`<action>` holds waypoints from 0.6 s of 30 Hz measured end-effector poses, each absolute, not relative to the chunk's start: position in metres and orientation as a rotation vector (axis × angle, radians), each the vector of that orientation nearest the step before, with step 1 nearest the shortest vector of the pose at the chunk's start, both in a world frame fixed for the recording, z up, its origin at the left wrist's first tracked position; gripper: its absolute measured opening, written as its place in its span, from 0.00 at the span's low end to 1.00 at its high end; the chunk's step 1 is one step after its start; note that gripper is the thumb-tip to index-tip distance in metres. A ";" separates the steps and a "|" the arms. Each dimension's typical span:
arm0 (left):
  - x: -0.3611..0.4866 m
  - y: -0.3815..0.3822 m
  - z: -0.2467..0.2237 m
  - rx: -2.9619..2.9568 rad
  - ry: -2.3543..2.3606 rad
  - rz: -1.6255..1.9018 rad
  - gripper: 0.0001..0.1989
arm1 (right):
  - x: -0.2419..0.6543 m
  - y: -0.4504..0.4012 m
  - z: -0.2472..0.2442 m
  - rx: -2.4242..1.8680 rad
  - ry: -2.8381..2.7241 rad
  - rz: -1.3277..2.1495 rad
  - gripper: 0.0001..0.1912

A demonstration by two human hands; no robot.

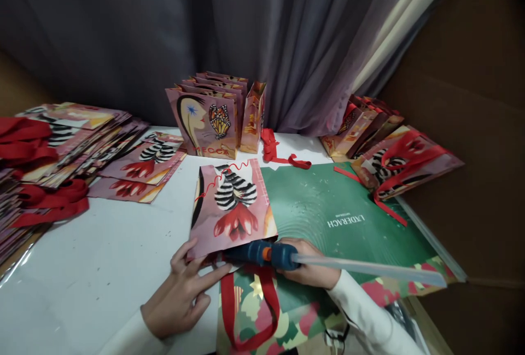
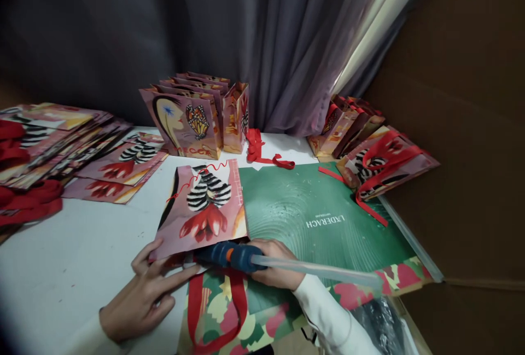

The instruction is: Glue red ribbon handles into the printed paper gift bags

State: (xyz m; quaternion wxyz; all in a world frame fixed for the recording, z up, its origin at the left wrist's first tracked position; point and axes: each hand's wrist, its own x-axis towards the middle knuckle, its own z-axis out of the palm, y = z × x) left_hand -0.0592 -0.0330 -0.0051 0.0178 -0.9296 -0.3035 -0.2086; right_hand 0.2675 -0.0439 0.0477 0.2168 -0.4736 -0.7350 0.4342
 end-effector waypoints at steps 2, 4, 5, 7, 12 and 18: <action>-0.058 -0.033 -0.003 -2.889 -0.927 -0.627 0.35 | 0.267 -0.042 0.046 -1.303 -2.051 1.201 0.13; -0.057 -0.032 -0.001 -2.888 -0.917 -0.611 0.35 | 0.266 -0.041 0.045 -1.306 -2.069 1.189 0.14; -0.056 -0.032 0.000 -2.889 -0.905 -0.604 0.35 | 0.265 -0.041 0.045 -1.308 -2.075 1.183 0.14; -0.056 -0.031 0.001 -2.896 -0.884 -0.604 0.34 | 0.264 -0.040 0.046 -1.313 -2.084 1.178 0.13; -0.061 -0.034 -0.005 -2.928 -0.937 -0.606 0.35 | 0.261 -0.041 0.048 -1.342 -2.089 1.170 0.11; -0.062 -0.039 -0.007 -2.970 -1.089 -0.596 0.33 | 0.256 -0.044 0.047 -1.345 -2.055 1.178 0.13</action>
